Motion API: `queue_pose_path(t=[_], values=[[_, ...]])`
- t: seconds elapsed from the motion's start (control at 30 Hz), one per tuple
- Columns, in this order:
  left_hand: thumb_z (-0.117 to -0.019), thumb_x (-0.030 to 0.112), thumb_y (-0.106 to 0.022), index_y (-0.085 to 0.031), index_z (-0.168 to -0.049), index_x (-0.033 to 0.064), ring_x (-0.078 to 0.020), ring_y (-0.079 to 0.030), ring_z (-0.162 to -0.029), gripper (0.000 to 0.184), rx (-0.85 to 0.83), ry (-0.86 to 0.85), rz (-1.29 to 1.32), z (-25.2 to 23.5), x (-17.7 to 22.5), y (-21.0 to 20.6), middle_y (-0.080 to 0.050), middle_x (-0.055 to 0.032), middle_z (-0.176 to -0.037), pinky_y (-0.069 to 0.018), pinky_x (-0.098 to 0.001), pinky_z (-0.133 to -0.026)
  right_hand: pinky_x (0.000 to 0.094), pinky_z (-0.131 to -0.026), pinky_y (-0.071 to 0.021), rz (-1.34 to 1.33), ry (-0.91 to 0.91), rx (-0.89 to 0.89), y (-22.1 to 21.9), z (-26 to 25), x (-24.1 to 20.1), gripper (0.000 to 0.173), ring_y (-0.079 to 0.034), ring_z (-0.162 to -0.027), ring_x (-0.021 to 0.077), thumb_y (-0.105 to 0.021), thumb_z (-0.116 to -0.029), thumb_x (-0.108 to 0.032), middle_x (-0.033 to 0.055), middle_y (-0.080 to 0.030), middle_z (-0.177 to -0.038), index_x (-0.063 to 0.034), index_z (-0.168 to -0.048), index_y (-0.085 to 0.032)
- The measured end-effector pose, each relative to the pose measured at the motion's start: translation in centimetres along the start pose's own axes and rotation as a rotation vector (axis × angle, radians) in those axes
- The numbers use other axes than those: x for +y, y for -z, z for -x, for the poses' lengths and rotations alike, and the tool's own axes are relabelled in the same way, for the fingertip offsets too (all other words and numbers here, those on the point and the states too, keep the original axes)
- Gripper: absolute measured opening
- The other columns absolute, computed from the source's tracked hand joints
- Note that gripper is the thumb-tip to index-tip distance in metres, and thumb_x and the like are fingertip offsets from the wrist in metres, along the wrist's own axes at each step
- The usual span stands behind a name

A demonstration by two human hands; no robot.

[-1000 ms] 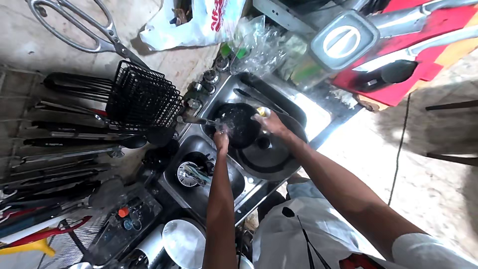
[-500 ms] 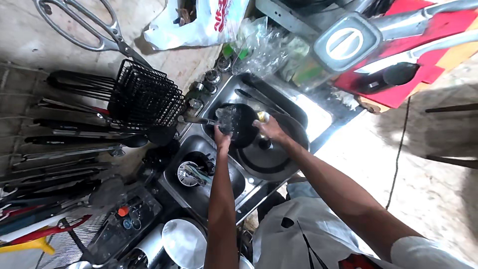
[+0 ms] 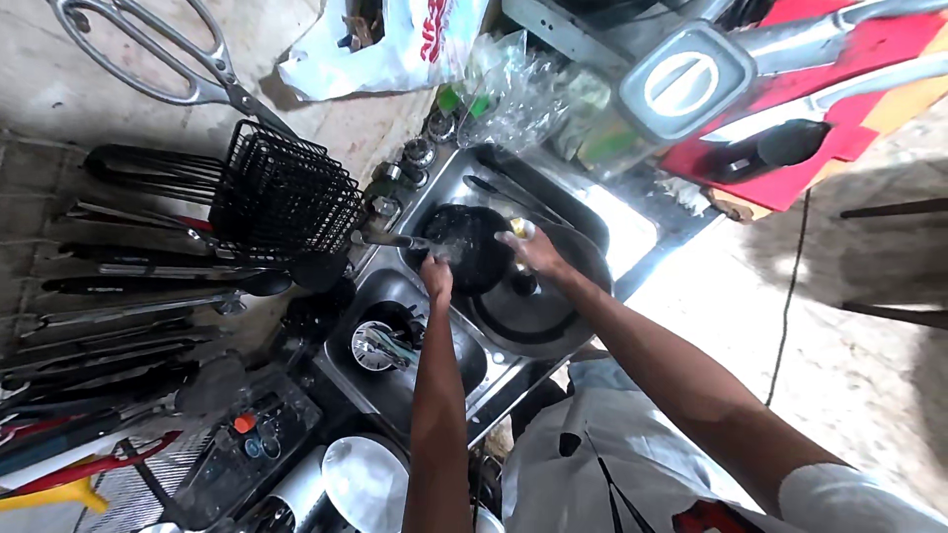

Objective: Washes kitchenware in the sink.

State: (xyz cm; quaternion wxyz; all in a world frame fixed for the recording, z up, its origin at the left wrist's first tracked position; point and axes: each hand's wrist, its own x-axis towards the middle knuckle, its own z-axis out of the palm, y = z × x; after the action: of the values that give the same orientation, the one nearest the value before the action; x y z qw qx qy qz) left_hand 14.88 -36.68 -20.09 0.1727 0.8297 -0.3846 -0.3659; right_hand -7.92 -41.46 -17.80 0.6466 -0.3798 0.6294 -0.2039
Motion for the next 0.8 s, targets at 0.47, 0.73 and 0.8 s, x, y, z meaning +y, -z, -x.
queue_pose_path(t=[0.47, 0.73, 0.8], values=[[-0.0967, 0.015, -0.068, -0.040, -0.155, 0.0101, -0.0380, -0.053, -0.135, 0.065, -0.096, -0.072, 0.082, -0.4, -0.6, -0.8, -0.052, -0.0200, -0.149, -0.0457, -0.0583, -0.109, 0.0581, -0.083, -0.0560, 0.126, 0.075, -0.019, 0.3, 0.5, -1.7, 0.049, -0.069, -0.092, 0.0324, -0.072, -0.0943, -0.040, 0.0186, -0.070, -0.105, -0.0087, -0.130, -0.062], [-0.1048, 0.031, -0.058, -0.043, -0.154, 0.0130, -0.0406, -0.057, -0.130, 0.054, -0.063, -0.049, 0.010, 0.4, -0.6, -0.3, -0.057, -0.0210, -0.144, -0.0474, -0.0613, -0.105, 0.0589, -0.084, -0.0557, 0.130, 0.042, -0.045, 0.2, 0.9, -2.0, 0.055, -0.069, -0.094, 0.0348, -0.072, -0.0952, -0.041, 0.0210, -0.069, -0.110, -0.0088, -0.137, -0.057], [-0.0931, 0.017, -0.074, -0.039, -0.156, 0.0138, -0.0412, -0.056, -0.130, 0.072, -0.083, -0.078, 0.033, -0.3, -0.8, -0.3, -0.055, -0.0220, -0.145, -0.0481, -0.0613, -0.105, 0.0597, -0.082, -0.0557, 0.168, 0.048, -0.044, 0.4, 0.5, -1.9, 0.050, -0.069, -0.091, 0.0357, -0.069, -0.0968, -0.042, 0.0214, -0.069, -0.106, -0.0074, -0.133, -0.060]])
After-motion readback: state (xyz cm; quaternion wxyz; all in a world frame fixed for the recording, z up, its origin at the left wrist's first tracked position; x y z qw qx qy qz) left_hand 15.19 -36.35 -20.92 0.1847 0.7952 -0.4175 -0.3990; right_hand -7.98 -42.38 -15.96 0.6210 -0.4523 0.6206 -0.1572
